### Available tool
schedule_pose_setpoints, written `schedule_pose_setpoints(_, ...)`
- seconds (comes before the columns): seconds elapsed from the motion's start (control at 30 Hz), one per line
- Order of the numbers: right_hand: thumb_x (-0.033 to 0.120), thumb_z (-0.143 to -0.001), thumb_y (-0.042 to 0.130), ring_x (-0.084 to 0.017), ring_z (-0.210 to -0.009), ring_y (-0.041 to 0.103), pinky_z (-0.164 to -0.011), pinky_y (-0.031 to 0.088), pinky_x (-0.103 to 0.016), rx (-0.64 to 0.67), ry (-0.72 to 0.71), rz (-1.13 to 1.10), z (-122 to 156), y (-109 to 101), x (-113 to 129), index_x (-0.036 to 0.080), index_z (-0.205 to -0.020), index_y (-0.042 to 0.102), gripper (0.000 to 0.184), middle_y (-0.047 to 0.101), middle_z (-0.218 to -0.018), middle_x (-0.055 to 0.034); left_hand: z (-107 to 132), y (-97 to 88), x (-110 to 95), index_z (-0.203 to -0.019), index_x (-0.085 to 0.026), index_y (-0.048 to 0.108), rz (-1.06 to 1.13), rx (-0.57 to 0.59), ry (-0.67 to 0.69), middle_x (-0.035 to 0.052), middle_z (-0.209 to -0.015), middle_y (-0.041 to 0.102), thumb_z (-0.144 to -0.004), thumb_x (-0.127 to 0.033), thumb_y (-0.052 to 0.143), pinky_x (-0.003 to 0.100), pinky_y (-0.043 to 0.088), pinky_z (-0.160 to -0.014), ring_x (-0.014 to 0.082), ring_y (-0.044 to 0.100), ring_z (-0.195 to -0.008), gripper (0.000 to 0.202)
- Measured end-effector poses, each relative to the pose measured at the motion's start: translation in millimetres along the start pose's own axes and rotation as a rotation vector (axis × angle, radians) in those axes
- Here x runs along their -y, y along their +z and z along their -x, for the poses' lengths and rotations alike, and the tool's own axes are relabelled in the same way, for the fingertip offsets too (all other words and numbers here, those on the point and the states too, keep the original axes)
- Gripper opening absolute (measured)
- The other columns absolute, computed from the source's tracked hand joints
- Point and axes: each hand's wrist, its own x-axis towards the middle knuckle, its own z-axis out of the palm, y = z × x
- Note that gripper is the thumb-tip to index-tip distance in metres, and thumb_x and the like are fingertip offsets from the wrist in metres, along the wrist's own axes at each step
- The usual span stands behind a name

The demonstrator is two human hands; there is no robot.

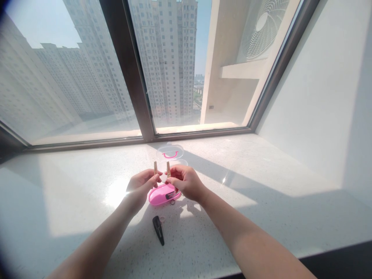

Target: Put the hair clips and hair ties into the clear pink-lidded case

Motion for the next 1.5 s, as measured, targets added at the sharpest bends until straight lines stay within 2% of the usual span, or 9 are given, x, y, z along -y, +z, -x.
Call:
schedule_pose_setpoints(0.53, 0.016, -0.075, 0.065, -0.011, -0.052, 0.057, -0.046, 0.043, -0.023, -0.004, -0.022, -0.002, -0.4, 1.3, 4.2, 0.013, -0.091, 0.066, 0.015, 0.07, -0.073, -0.0028, -0.4, 0.7, 1.4, -0.093, -0.016, 0.068, 0.034, 0.009, 0.006, 0.0039, -0.076, 0.07, -0.085, -0.032, 0.06, 0.026, 0.049, -0.064, 0.0162, 0.064, -0.068, 0.02)
schedule_pose_setpoints(1.07, 0.017, -0.079, 0.065, -0.011, -0.053, 0.057, -0.047, 0.045, -0.022, -0.003, -0.03, -0.034, 0.5, 0.3, 2.6, 0.013, -0.095, 0.061, 0.018, 0.069, -0.074, -0.0041, 0.4, 0.9, 3.1, -0.086, -0.016, 0.066, 0.038, 0.023, 0.02, 0.0049, -0.078, 0.069, -0.085, -0.033, 0.061, 0.027, 0.048, -0.066, 0.0172, 0.063, -0.072, 0.018)
schedule_pose_setpoints(1.5, 0.024, -0.078, 0.07, -0.01, -0.05, 0.053, -0.044, 0.045, -0.023, -0.011, -0.059, -0.018, 1.1, 1.8, 7.8, 0.015, -0.082, 0.064, 0.012, 0.063, -0.067, -0.0005, 1.2, 0.5, -0.4, -0.086, -0.016, 0.067, 0.045, 0.014, 0.008, 0.0047, -0.076, 0.07, -0.085, -0.034, 0.061, 0.026, 0.048, -0.063, 0.0173, 0.063, -0.069, 0.019)
